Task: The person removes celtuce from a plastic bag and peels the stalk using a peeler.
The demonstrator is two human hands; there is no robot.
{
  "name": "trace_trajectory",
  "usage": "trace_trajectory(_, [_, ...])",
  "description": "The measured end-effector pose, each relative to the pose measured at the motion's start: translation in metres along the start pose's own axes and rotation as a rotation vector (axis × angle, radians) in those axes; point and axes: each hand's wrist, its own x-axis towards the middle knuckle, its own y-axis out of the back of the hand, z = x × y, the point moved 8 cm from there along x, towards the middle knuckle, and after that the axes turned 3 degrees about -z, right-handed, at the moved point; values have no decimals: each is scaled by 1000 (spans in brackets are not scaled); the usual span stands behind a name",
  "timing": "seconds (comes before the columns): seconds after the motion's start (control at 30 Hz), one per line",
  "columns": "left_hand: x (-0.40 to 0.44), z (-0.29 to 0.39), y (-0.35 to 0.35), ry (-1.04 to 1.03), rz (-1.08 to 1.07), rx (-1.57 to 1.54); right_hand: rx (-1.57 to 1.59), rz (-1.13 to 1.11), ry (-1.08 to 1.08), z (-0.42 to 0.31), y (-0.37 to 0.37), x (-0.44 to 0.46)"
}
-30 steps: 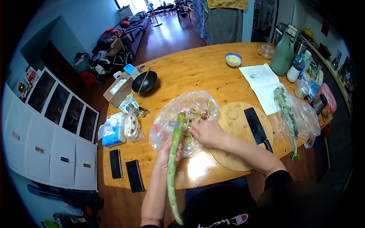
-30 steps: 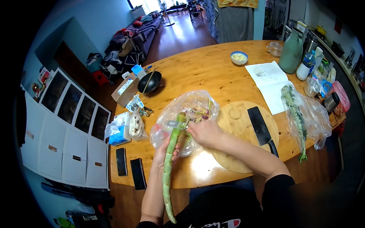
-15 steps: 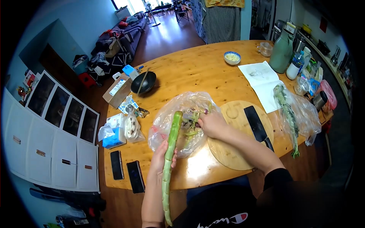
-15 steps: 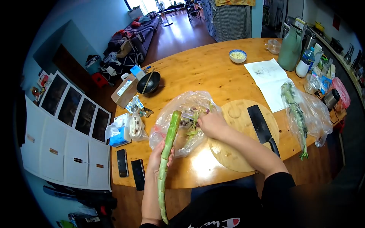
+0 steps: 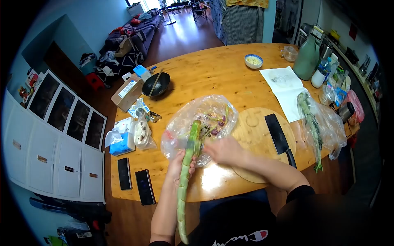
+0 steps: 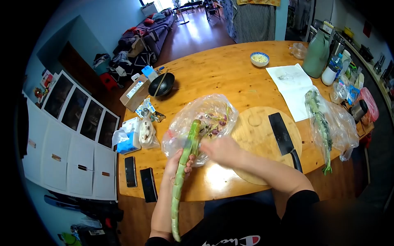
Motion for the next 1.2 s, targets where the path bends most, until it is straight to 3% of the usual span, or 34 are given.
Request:
trace_trajectory(0.03, [-5, 4, -11, -84, -6, 3, -18, -23, -75, 18, -5, 7])
trace_trajectory(0.07, [-8, 8, -18, -173, -12, 4, -27, 93, -99, 36, -2, 13])
trace_trajectory(0.2, [-10, 10, -17, -199, -2, 3, 19, -17, 23, -8, 8, 2])
trace_trajectory(0.33, [-11, 12, -22, -216, -27, 14, -29, 56, -110, 34, 0, 21])
trace_trajectory(0.47, [-12, 16, -17, -245, -44, -12, 27, -56, -4, -6, 4, 7])
trace_trajectory(0.6, [-17, 14, -17, -220, -63, 3, 44, -29, -262, 50, -3, 27])
trace_trajectory(0.8, [-25, 8, -15, -217, -129, -44, -28, -86, -303, 74, -19, 28])
trace_trajectory(0.9, [-32, 13, -12, -228, -120, -119, 61, -43, -350, 67, -9, 22])
trace_trajectory(1.07, [-22, 3, 1, -112, -174, -219, 580, -44, -440, 91, -30, 20])
trace_trajectory(1.1, [-23, 3, 2, -93, -101, -142, 680, -68, -445, 91, -37, 19])
trace_trajectory(1.2, [-30, 8, -18, -51, 77, -12, 385, 11, -300, 47, 2, 14])
